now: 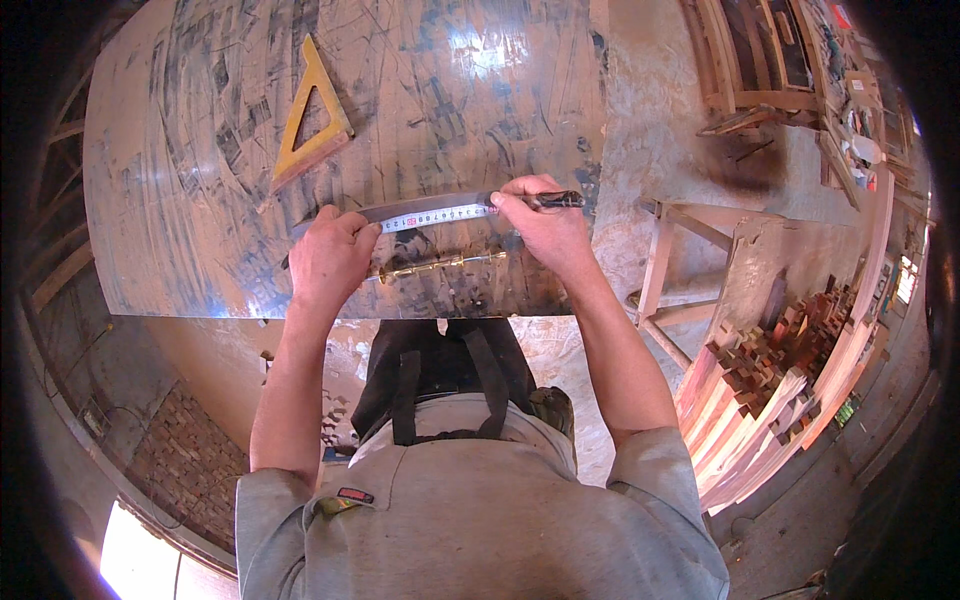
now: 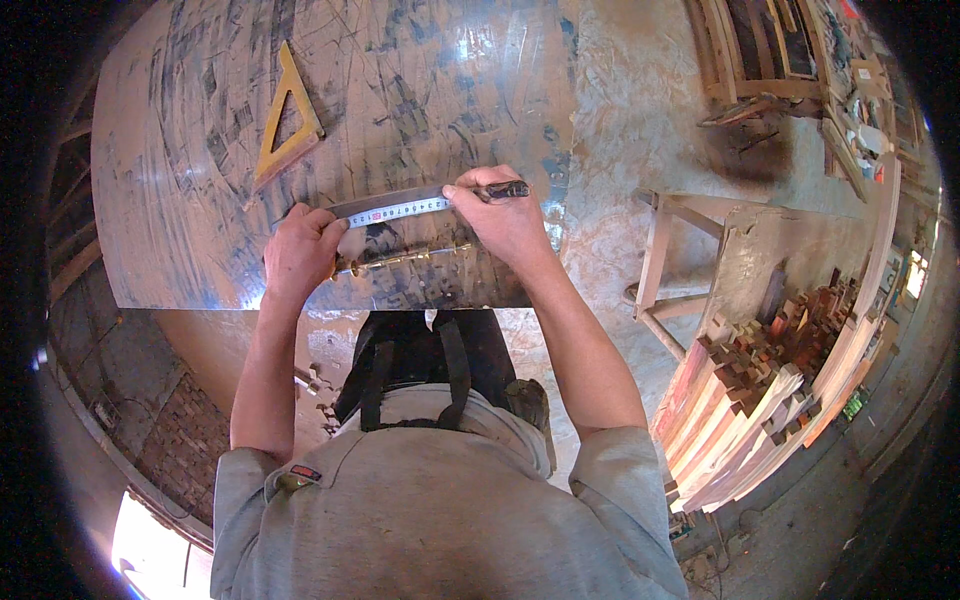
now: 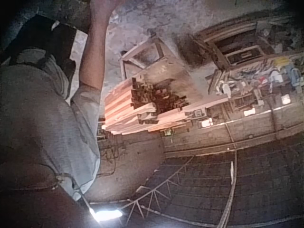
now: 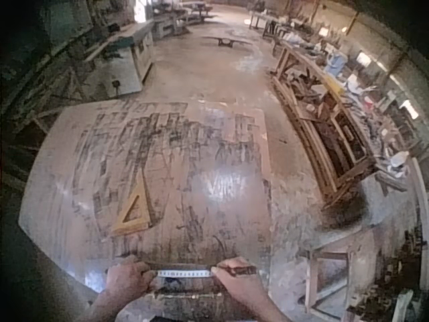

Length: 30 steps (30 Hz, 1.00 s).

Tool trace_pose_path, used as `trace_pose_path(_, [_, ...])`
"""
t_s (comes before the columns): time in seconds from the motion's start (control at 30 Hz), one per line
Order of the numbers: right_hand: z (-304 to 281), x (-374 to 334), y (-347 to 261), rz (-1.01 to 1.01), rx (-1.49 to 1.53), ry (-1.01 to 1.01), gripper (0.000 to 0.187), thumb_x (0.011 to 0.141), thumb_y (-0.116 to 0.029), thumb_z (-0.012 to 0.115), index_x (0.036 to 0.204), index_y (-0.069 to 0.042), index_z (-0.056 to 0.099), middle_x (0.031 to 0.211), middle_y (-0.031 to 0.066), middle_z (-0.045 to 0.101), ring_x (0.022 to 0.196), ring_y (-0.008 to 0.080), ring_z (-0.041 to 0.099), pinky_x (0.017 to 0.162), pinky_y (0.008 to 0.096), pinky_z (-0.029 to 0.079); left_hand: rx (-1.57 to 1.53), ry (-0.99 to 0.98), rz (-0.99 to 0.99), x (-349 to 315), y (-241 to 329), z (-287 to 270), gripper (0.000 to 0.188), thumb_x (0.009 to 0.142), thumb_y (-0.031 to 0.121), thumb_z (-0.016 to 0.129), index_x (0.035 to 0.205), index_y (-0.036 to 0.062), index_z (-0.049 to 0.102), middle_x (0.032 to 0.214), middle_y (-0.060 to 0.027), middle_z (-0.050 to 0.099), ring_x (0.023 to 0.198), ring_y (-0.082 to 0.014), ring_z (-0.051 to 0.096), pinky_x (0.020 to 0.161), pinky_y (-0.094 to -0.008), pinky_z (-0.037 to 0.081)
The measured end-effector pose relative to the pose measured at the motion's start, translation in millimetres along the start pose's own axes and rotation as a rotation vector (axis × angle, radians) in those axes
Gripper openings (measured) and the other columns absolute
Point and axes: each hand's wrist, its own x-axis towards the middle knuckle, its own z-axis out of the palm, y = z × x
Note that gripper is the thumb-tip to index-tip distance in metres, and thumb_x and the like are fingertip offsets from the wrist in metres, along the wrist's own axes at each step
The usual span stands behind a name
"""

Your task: The person measures a metal bar using a tape measure and marks it with a pen. They use a speed square to draw a straight line across the bar. The person repeats the measuring and marking process multiple times.

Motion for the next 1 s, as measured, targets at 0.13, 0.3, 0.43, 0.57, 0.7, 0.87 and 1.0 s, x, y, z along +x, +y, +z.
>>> trace_pose_path(0.13, [2,0,4,-0.024,0.018,0.015,0.035,0.088,-0.036,0.075,0.096,-0.002,0.075,0.098,0.0197,0.067,0.092,0.0332,0.066,0.083,0.0423,0.052,-0.009,-0.007,-0.002,0,0,0,0.027,0.095,0.034,0.066,0.101,0.011,0.077,0.098,-0.0125,0.064,0.09,-0.0349,0.068,0.079,-0.0468,0.054])
trace_pose_path(0.3, [2,-1,0,-0.01,0.046,0.012,0.032,0.088,-0.033,0.076,0.096,-0.002,0.075,0.098,0.0192,0.067,0.092,0.0318,0.066,0.082,0.0406,0.052,0.001,-0.046,-0.032,1,-1,0,0.03,0.096,0.037,0.064,0.104,0.0117,0.077,0.1,-0.0121,0.064,0.095,-0.035,0.067,0.081,-0.0483,0.054])
trace_pose_path(0.43, [4,0,10,0.004,0.127,0.029,0.033,0.089,-0.032,0.076,0.101,-0.002,0.075,0.099,0.0173,0.068,0.092,0.0283,0.067,0.082,0.039,0.053,0.01,-0.027,-0.022,0,1,-1,0.028,0.095,0.035,0.065,0.102,0.0115,0.077,0.1,-0.0121,0.065,0.092,-0.0351,0.068,0.08,-0.0473,0.054])
trace_pose_path(0.57, [4,-2,15,0.025,0.381,0.08,0.032,0.09,-0.026,0.075,0.108,0.0,0.073,0.096,0.015,0.072,0.092,0.0248,0.069,0.083,0.0352,0.053,0.007,-0.029,0.016,0,-2,0,0.028,0.095,0.035,0.064,0.1,0.0109,0.077,0.1,-0.0126,0.067,0.093,-0.0355,0.068,0.081,-0.0474,0.054])
trace_pose_path(0.7, [-9,-18,6,-0.126,0.441,0.153,0.024,0.092,-0.014,0.072,0.112,0.0,0.072,0.093,0.014,0.075,0.093,0.022,0.072,0.084,0.0324,0.054,-0.12,-0.189,0.147,-8,-18,-6,0.03,0.094,0.035,0.063,0.094,0.0087,0.077,0.099,-0.0136,0.068,0.095,-0.0357,0.068,0.082,-0.0462,0.054])
trace_pose_path(0.87, [-35,-30,7,-0.585,-0.182,0.231,0.021,0.084,-0.005,0.077,0.104,-0.008,0.07,0.088,0.0092,0.073,0.082,0.031,0.068,0.077,0.0415,0.05,-0.24,-0.227,0.076,-28,-32,-9,0.026,0.091,0.032,0.068,0.094,0.0076,0.077,0.096,-0.0144,0.07,0.094,-0.0349,0.068,0.082,-0.0443,0.054])
trace_pose_path(1.0, [-30,-39,14,-0.621,-0.169,0.194,0.031,0.08,0.0,0.076,0.108,-0.01,0.068,0.085,0.0075,0.071,0.08,0.0304,0.066,0.077,0.0405,0.049,-0.296,-0.19,0.037,-41,-58,-9,0.023,0.089,0.028,0.071,0.095,0.0068,0.077,0.093,-0.0145,0.071,0.091,-0.0338,0.069,0.082,-0.0435,0.053])
